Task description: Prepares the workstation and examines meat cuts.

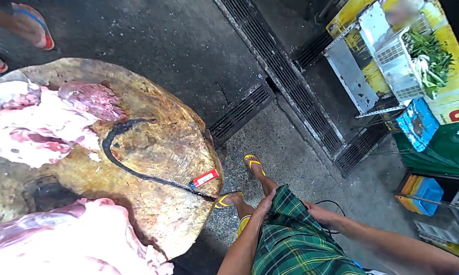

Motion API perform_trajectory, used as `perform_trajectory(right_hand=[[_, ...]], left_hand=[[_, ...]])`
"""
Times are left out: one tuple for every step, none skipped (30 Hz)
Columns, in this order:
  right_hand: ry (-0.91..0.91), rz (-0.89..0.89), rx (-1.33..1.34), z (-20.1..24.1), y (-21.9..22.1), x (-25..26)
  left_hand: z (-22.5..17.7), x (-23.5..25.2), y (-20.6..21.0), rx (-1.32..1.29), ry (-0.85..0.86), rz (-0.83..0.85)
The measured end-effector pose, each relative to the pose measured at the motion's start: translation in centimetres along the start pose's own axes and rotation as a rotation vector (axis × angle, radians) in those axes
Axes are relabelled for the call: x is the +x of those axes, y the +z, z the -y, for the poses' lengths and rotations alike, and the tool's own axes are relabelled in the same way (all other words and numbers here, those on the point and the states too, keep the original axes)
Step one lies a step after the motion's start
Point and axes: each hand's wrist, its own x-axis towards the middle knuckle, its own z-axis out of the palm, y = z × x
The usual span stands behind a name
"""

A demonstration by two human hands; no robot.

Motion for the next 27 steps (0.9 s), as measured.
perform_trajectory(right_hand=[[-0.012,0.012,-0.079,-0.5,-0.3,0.4],[-0.034,0.020,-0.162,-1.0,-0.7,0.8],[-0.066,0.028,-0.248,-1.7,-1.0,1.3],[-0.100,0.032,-0.337,-2.1,-1.3,1.7],[-0.131,0.035,-0.428,-2.4,-1.5,2.0],[-0.150,0.036,-0.512,-2.6,-1.5,2.2],[-0.156,0.023,-0.580,-2.5,-1.4,2.2],[-0.149,-0.004,-0.634,-2.3,-1.1,2.2],[-0.142,-0.017,-0.683,-2.1,-0.9,2.1],[-0.144,-0.003,-0.726,-1.7,-0.7,1.8],[-0.147,0.037,-0.793,-1.5,-0.7,1.8],[-0.159,0.084,-0.867,-1.8,-0.8,2.0],[-0.168,0.112,-0.917,-1.8,-0.6,2.0],[-0.165,0.129,-0.941,-1.8,-0.5,2.0],[-0.160,0.151,-0.961,-1.7,-0.5,2.0],[-0.148,0.175,-0.980,-1.7,-0.6,2.2],[-0.134,0.199,-0.981,-1.7,-0.9,2.5],[-0.109,0.220,-0.942,-1.5,-1.3,2.7],[-0.084,0.226,-0.901,-1.6,-1.8,3.0],[-0.071,0.222,-0.874,-1.8,-2.3,3.5],[-0.069,0.220,-0.847,-2.1,-2.6,3.8],[-0.068,0.220,-0.823,-2.2,-2.7,3.9],[-0.064,0.226,-0.818,-2.3,-2.8,4.0],[-0.057,0.229,-0.828,-2.4,-3.0,4.1],[-0.040,0.225,-0.839,-2.7,-3.1,4.4],[-0.012,0.202,-0.835,-2.9,-3.0,4.4],[0.010,0.143,-0.809,-2.7,-2.8,4.1]], left_hand=[[-0.3,-0.3,0.1,0.054,-0.029,-0.014],[-0.6,-0.5,0.2,0.109,-0.049,-0.017],[-0.8,-0.6,0.3,0.151,-0.058,-0.012],[-1.0,-0.7,0.3,0.181,-0.061,-0.001],[-1.2,-0.9,0.4,0.197,-0.059,0.013],[-1.4,-1.1,0.5,0.204,-0.055,0.022],[-1.6,-1.3,0.6,0.211,-0.049,0.033],[-1.7,-1.5,0.6,0.229,-0.037,0.039],[-1.8,-1.7,0.6,0.257,-0.016,0.040],[-1.8,-1.8,0.6,0.295,0.015,0.041],[-1.9,-1.9,0.7,0.334,0.046,0.043],[-1.9,-1.8,0.8,0.366,0.068,0.046],[-1.9,-1.8,0.9,0.384,0.081,0.051],[-2.0,-1.8,1.0,0.397,0.088,0.053],[-2.1,-1.7,1.0,0.402,0.095,0.062],[-2.2,-1.7,1.0,0.405,0.104,0.081],[-2.2,-1.7,1.0,0.411,0.115,0.102],[-2.2,-1.7,1.0,0.412,0.121,0.106],[-2.0,-1.6,1.0,0.410,0.120,0.091],[-1.8,-1.5,1.0,0.411,0.113,0.070],[-1.7,-1.5,1.0,0.409,0.105,0.057],[-1.6,-1.4,1.0,0.399,0.100,0.043],[-1.4,-1.3,1.0,0.386,0.100,0.036],[-1.4,-1.2,1.1,0.378,0.102,0.034],[-1.3,-1.2,1.0,0.378,0.101,0.035],[-1.3,-1.2,0.9,0.382,0.098,0.036],[-1.2,-1.0,0.8,0.390,0.096,0.027]])
